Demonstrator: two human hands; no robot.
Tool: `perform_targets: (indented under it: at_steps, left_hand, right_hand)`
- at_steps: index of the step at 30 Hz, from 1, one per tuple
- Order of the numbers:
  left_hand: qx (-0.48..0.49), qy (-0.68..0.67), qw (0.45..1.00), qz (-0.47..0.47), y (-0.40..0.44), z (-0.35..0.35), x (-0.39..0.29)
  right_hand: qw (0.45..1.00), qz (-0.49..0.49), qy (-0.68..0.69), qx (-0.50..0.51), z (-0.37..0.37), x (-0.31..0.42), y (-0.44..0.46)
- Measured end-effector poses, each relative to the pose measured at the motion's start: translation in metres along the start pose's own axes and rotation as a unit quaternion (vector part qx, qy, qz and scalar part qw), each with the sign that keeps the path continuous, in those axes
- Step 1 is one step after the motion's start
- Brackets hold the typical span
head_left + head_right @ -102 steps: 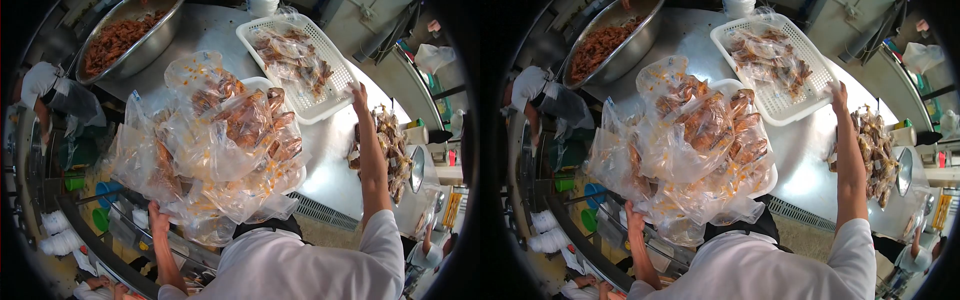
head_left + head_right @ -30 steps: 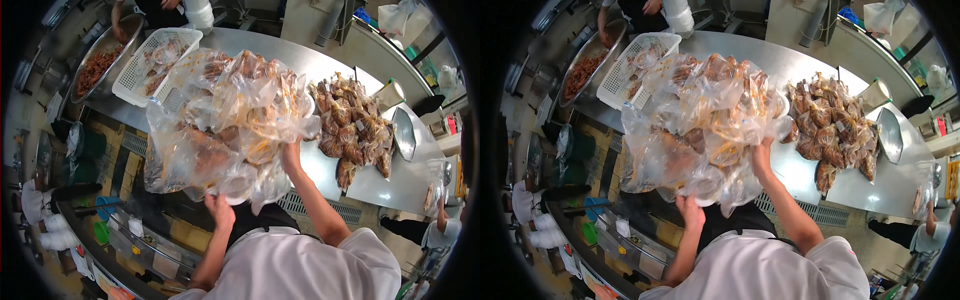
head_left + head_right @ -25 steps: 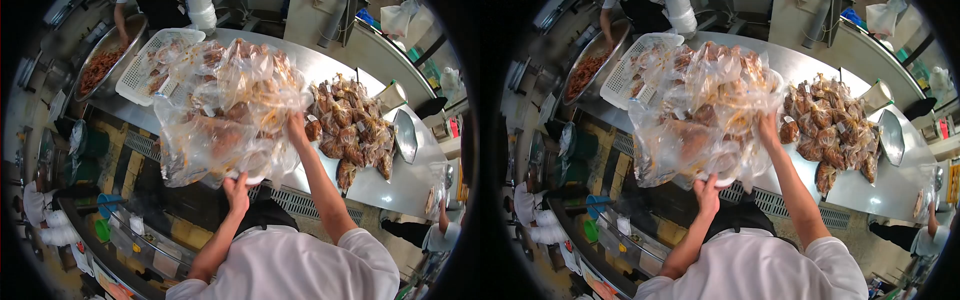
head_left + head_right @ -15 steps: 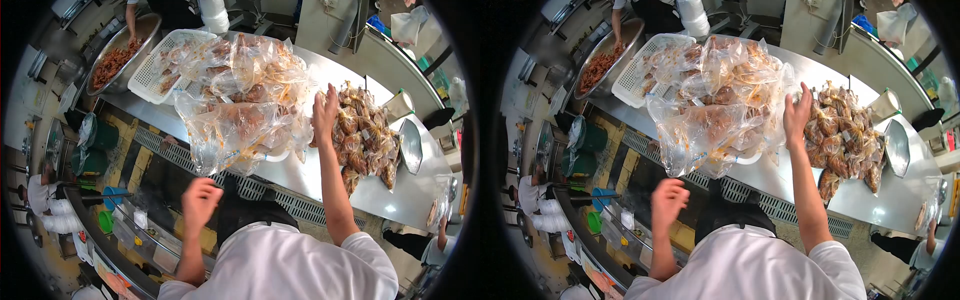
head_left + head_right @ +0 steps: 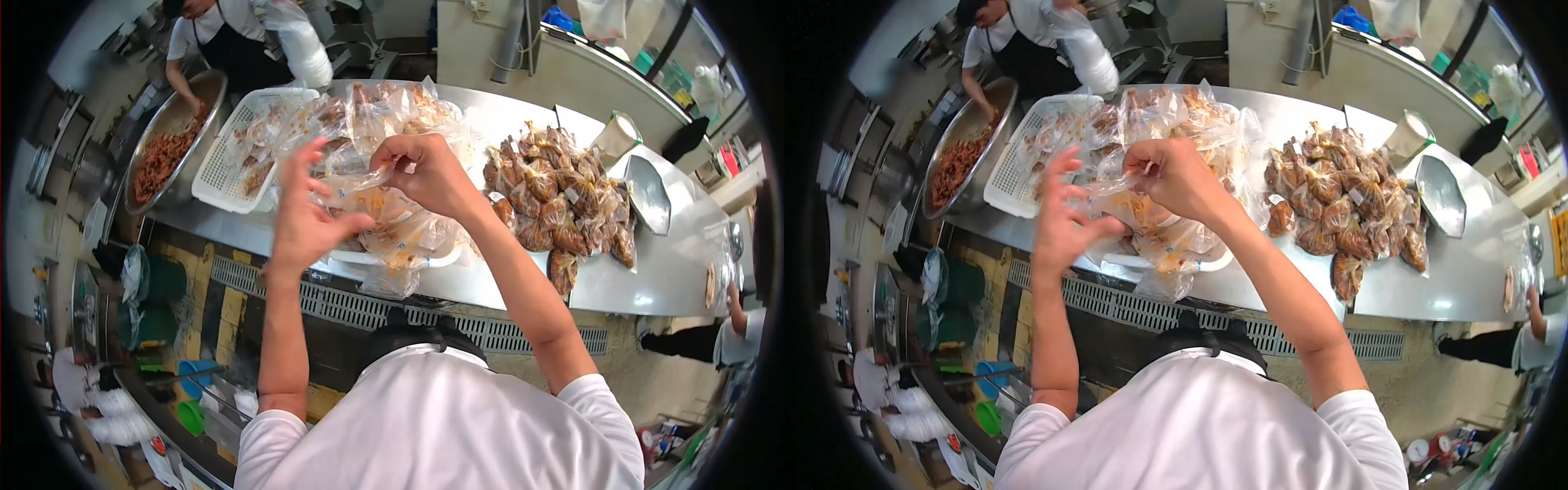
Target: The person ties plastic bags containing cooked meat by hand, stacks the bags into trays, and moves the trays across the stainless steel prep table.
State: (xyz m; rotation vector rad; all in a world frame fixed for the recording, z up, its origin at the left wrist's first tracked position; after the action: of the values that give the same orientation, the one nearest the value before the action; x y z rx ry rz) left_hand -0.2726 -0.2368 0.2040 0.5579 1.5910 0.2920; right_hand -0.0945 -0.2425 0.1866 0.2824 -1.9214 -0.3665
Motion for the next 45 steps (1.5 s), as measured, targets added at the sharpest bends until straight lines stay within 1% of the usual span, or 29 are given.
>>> perform_targets:
  at_steps: [2, 4, 6, 10, 12, 13, 14, 16, 17, 18, 20, 21, 23, 24, 25, 26, 27, 29, 30, 35, 36, 37, 38, 39, 40, 41, 42, 44, 45]
  left_hand:
    - [-0.004, -0.068, 0.998, -0.001, -0.003, 0.009, 0.031]
    - [0.256, 0.139, 0.956, 0.012, 0.018, 0.014, 0.055]
    - [0.223, 0.099, 0.968, 0.059, 0.035, 0.021, 0.033]
    - [0.364, 0.003, 0.930, 0.042, 0.048, 0.046, 0.008]
    - [0.283, 0.053, 0.933, 0.215, 0.052, 0.054, 0.002]
    - [0.239, -0.071, 0.967, 0.056, 0.041, 0.049, -0.001]
    - [0.249, -0.074, 0.964, 0.060, 0.028, 0.042, 0.000]
    - [0.142, 0.138, 0.977, 0.072, 0.007, 0.027, 0.030]
    - [0.191, 0.147, 0.968, 0.072, -0.012, 0.035, 0.079]
    - [0.198, 0.142, 0.967, 0.068, -0.017, 0.037, 0.097]
    - [0.347, 0.004, 0.922, -0.173, -0.022, 0.041, 0.131]
    - [0.295, 0.037, 0.955, -0.013, -0.020, 0.040, 0.136]
    - [0.325, -0.020, 0.946, -0.001, -0.007, 0.045, 0.089]
    - [0.348, -0.071, 0.935, 0.009, -0.002, 0.048, 0.066]
    - [0.326, 0.043, 0.944, -0.040, -0.004, 0.052, 0.066]
    - [0.226, -0.011, 0.964, -0.136, -0.002, 0.062, 0.076]
    - [0.121, -0.060, 0.963, -0.232, 0.000, 0.070, 0.090]
    - [0.031, -0.316, 0.899, -0.300, 0.010, 0.079, 0.102]
    - [0.034, -0.314, 0.897, -0.310, 0.008, 0.074, 0.105]
    - [0.049, -0.106, 0.991, 0.057, 0.065, 0.032, 0.087]
    - [0.046, -0.109, 0.991, 0.064, 0.065, 0.038, 0.064]
    - [0.141, 0.059, 0.948, 0.280, 0.048, 0.051, 0.020]
    - [0.186, 0.155, 0.896, 0.372, 0.035, 0.059, 0.015]
    - [0.217, 0.229, 0.826, 0.467, 0.021, 0.067, 0.011]
    - [0.295, 0.243, 0.830, 0.405, 0.010, 0.077, 0.042]
    - [0.368, 0.255, 0.826, 0.342, 0.006, 0.087, 0.059]
    - [0.362, 0.255, 0.826, 0.349, 0.015, 0.086, 0.055]
    - [0.550, 0.197, 0.812, -0.004, 0.026, 0.089, 0.070]
    - [0.552, 0.193, 0.811, 0.002, 0.016, 0.098, 0.065]
  right_hand:
    - [0.999, -0.002, 0.046, 0.020, 0.001, -0.011, -0.005]
    - [0.988, -0.021, 0.150, -0.039, 0.001, -0.009, -0.018]
    - [0.961, -0.046, 0.251, -0.103, -0.003, -0.017, -0.029]
    - [0.988, -0.128, -0.065, -0.051, 0.009, -0.030, -0.045]
    - [0.986, 0.102, 0.067, -0.111, 0.027, -0.057, -0.044]
    - [0.960, 0.190, 0.131, -0.158, 0.033, -0.070, -0.049]
    - [0.959, 0.189, 0.130, -0.168, 0.036, -0.079, -0.052]
    - [0.865, 0.204, 0.380, -0.258, 0.037, -0.095, -0.061]
    - [0.814, 0.210, 0.456, -0.290, 0.037, -0.082, -0.064]
    - [0.812, 0.214, 0.454, -0.299, 0.040, -0.087, -0.067]
    - [0.834, 0.214, 0.411, -0.299, 0.041, -0.102, -0.066]
    - [0.834, 0.214, 0.408, -0.303, 0.035, -0.095, -0.065]
    - [0.918, 0.207, 0.279, -0.190, 0.028, -0.069, -0.065]
    - [0.916, 0.216, 0.281, -0.190, 0.035, -0.070, -0.065]
    - [0.974, 0.100, 0.090, -0.184, 0.041, -0.063, -0.059]
    - [0.981, -0.019, -0.103, -0.164, 0.048, -0.058, -0.057]
    - [0.982, 0.174, -0.071, -0.008, 0.047, -0.071, -0.053]
    - [0.986, 0.157, -0.054, -0.007, 0.036, -0.060, -0.060]
    - [0.991, 0.127, -0.045, -0.010, 0.031, -0.054, -0.065]
    - [0.978, 0.137, -0.154, -0.010, 0.001, -0.060, -0.083]
    - [0.979, 0.131, -0.158, -0.011, -0.006, -0.061, -0.082]
    - [0.980, 0.076, -0.184, -0.024, -0.013, -0.059, -0.081]
    - [0.978, 0.022, -0.206, -0.035, -0.017, -0.057, -0.082]
    - [0.984, 0.086, -0.152, -0.017, -0.024, -0.050, -0.080]
    - [0.985, 0.079, -0.155, -0.013, -0.029, -0.049, -0.081]
    - [0.969, -0.037, -0.242, -0.016, -0.036, -0.044, -0.081]
    - [0.934, -0.150, -0.325, -0.023, -0.044, -0.041, -0.083]
    - [0.907, -0.146, -0.395, -0.016, -0.062, -0.054, -0.088]
    - [0.928, -0.108, -0.352, -0.048, -0.072, -0.057, -0.088]
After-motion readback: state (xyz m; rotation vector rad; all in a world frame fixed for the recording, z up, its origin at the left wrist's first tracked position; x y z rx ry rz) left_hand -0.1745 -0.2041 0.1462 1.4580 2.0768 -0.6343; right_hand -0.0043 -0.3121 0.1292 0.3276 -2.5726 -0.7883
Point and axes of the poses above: each hand's wrist, its own y-axis towards the middle knuckle, its own z-axis out of the palm, x = y × z, the point moved 3 cm from there along y, towards the middle knuckle, and after that the axes turned 1 degree about -x, right-handed, at the moved point
